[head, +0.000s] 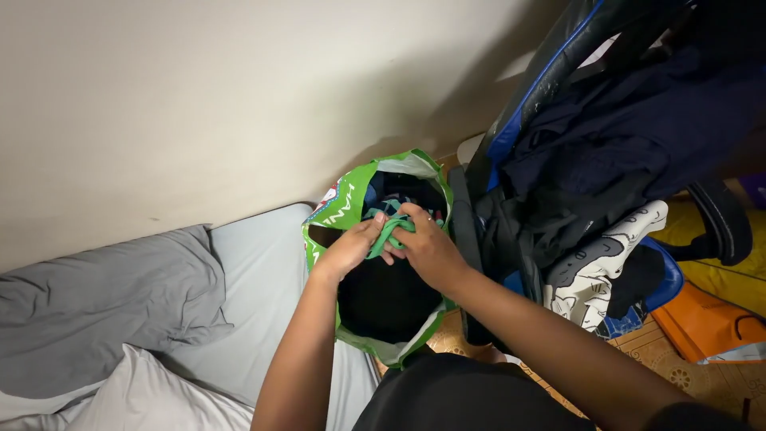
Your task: The person organizes items in a cluttered room by moving a tote bag and a backpack, then sorting through a plastic bin. They handle a phone case, papers, a yellow plastic bag, and a brown paper bag, placing some items into the backpack.
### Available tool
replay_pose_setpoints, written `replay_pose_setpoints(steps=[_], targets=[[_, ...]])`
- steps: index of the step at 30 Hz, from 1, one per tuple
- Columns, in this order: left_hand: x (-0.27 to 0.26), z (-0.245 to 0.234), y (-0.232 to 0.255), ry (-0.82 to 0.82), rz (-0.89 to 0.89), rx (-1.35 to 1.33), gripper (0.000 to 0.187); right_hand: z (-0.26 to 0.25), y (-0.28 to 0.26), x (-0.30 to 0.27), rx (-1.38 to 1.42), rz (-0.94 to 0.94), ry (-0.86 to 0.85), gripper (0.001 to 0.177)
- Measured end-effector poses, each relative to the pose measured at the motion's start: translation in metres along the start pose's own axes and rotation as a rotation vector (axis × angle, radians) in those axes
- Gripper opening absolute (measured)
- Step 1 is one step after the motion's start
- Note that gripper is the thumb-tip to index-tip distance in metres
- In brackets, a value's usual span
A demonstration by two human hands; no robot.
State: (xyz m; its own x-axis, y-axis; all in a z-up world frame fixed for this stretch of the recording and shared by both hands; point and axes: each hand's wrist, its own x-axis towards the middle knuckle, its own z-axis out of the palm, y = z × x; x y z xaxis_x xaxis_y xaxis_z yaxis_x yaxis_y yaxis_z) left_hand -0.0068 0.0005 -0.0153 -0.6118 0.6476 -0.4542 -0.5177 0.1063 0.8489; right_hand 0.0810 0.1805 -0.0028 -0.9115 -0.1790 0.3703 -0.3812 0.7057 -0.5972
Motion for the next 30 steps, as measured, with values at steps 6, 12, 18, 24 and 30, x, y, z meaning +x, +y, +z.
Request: replay_pose_setpoints(steps=[6,12,18,24,30], targets=[[0.012,-0.013,-0.013,0.089,0.161,-0.102,0.029,-0.012,-0.002,0.014,0.127,0.037,0.010,0.028],[0.013,-0.023,0.020,0.672,0.245,0.739,0.024,-0.012,0.016,0.001,0.577,0.191,0.025,0.034],[0.004,-0.111,-0.001,0.927,0.042,0.997,0.029,0.012,0.080,-0.116,0.257,0.399,-0.030,0.018],[0.010,-0.069,-0.018,0.718,0.493,0.397,0.020,0.001,0.069,-0.063,0.863,0.680,0.177,0.024],[0.008,0.025,-0.002,0.408,0.503,0.345,0.019,0.060,0.054,0.013,1.250,0.867,0.169,0.021]])
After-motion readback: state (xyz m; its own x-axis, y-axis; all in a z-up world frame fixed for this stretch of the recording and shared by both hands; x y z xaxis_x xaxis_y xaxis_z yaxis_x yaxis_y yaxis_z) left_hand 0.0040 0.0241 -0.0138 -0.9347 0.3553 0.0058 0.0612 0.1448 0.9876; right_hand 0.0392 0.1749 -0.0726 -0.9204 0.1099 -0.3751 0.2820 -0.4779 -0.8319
